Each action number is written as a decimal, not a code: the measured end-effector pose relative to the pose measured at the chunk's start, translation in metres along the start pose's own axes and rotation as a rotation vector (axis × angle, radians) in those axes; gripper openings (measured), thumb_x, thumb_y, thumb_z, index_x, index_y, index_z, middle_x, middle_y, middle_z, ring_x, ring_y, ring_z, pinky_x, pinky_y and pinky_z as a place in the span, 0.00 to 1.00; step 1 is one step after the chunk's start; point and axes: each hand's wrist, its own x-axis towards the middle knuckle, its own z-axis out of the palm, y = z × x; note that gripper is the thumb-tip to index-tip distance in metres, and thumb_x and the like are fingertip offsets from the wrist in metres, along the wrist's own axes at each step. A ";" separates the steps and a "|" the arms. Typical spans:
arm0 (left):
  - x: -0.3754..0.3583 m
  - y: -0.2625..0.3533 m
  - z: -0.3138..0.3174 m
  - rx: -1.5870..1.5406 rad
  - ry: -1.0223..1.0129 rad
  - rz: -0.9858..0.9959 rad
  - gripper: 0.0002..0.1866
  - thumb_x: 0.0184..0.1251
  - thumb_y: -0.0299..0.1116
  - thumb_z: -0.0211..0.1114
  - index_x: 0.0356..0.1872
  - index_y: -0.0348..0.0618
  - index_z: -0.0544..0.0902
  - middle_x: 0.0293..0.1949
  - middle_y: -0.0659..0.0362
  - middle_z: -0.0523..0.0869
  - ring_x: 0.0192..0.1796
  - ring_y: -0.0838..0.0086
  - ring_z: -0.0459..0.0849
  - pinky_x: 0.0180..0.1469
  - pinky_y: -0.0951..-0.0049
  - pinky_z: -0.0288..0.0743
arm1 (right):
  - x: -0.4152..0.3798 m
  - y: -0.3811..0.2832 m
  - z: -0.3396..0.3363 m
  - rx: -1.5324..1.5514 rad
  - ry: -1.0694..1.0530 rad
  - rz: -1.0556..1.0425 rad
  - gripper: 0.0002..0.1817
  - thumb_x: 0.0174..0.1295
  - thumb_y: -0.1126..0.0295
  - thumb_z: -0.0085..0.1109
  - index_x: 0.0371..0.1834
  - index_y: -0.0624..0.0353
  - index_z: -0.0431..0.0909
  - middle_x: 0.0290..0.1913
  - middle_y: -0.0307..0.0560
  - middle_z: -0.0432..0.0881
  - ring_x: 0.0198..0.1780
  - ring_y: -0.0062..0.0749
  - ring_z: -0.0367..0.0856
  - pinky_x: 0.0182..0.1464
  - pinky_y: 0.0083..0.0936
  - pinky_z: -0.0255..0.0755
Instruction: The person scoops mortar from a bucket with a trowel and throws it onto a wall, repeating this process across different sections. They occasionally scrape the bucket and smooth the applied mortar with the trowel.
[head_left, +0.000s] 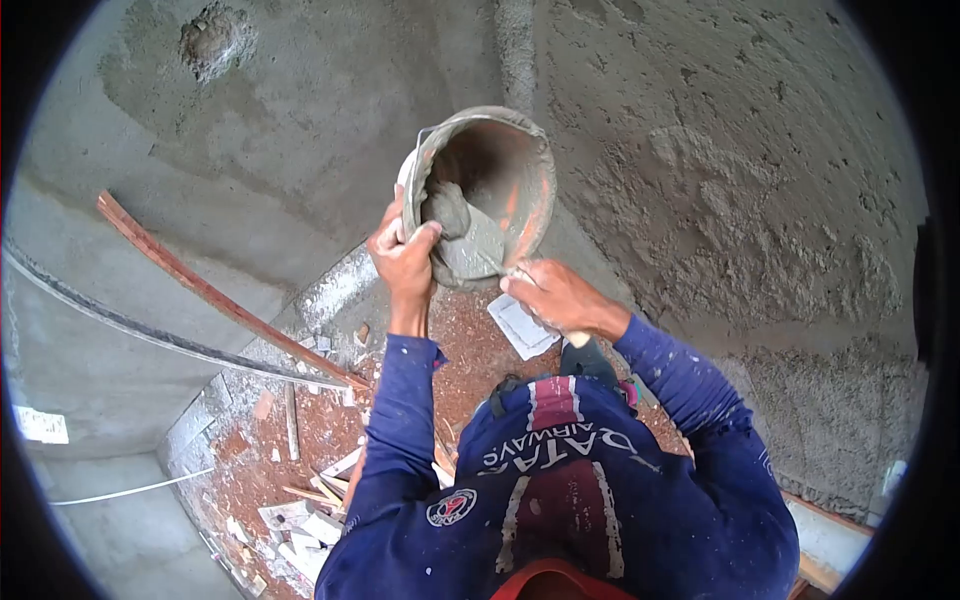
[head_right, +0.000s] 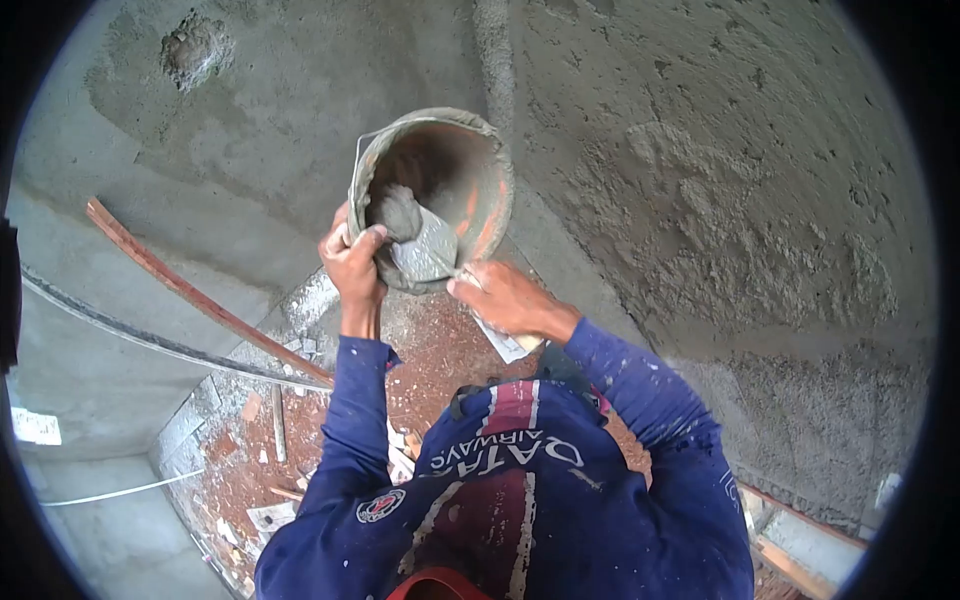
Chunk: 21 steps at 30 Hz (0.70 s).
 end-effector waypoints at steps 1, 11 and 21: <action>-0.006 -0.007 -0.001 -0.037 0.093 -0.027 0.14 0.50 0.16 0.64 0.40 0.29 0.85 0.51 0.52 0.85 0.50 0.74 0.83 0.54 0.75 0.74 | -0.002 0.010 0.003 -0.030 0.061 -0.066 0.27 0.70 0.53 0.50 0.47 0.75 0.77 0.38 0.70 0.82 0.45 0.59 0.84 0.51 0.44 0.74; -0.064 -0.064 -0.025 0.001 0.493 -0.483 0.19 0.54 0.21 0.63 0.50 0.32 0.82 0.39 0.62 0.83 0.38 0.78 0.80 0.42 0.78 0.73 | 0.039 0.080 0.008 -0.369 -0.020 0.015 0.20 0.70 0.57 0.48 0.42 0.68 0.78 0.37 0.70 0.82 0.42 0.66 0.82 0.46 0.52 0.75; -0.123 -0.056 -0.081 -0.054 1.078 -0.379 0.21 0.58 0.24 0.63 0.54 0.34 0.77 0.49 0.51 0.82 0.51 0.60 0.82 0.54 0.59 0.80 | 0.107 0.019 -0.086 -0.011 -0.472 -0.636 0.19 0.63 0.57 0.60 0.45 0.64 0.77 0.30 0.61 0.82 0.34 0.57 0.82 0.38 0.47 0.74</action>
